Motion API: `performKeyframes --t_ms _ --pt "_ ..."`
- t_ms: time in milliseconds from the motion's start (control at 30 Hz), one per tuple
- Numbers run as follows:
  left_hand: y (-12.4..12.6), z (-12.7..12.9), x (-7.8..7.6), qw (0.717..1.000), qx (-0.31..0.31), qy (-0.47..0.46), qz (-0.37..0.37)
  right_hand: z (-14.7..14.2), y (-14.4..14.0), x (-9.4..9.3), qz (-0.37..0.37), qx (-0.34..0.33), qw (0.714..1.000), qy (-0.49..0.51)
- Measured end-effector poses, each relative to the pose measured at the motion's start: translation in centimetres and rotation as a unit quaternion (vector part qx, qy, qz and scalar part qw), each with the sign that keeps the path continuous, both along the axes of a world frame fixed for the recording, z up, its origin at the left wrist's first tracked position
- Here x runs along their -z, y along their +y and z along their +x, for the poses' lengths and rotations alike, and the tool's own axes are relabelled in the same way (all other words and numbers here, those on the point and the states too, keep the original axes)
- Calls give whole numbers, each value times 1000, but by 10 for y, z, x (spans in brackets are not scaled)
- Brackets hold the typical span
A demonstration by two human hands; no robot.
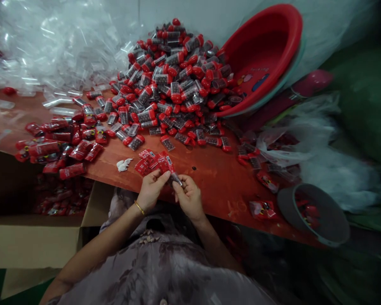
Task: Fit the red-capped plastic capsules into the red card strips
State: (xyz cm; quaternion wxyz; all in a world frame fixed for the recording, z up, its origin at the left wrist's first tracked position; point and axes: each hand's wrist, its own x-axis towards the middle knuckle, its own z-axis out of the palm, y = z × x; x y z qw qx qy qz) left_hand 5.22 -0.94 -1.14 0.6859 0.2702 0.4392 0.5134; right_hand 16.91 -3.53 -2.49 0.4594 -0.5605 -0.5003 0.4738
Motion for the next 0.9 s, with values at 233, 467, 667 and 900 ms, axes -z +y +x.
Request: performKeyframes --t_ms 233,467,667,900 --pt "-2 2 -3 999 -22 23 11 -6 7 -1 -6 17 999 47" --pt "-1 0 -3 997 32 -38 -55 -5 21 2 25 44 999 1" --pt "7 -34 -21 997 -41 -35 -56 25 65 -5 161 -24 964 -212" --pt "2 -169 -32 884 -467 -17 17 82 149 17 148 12 829 -540"
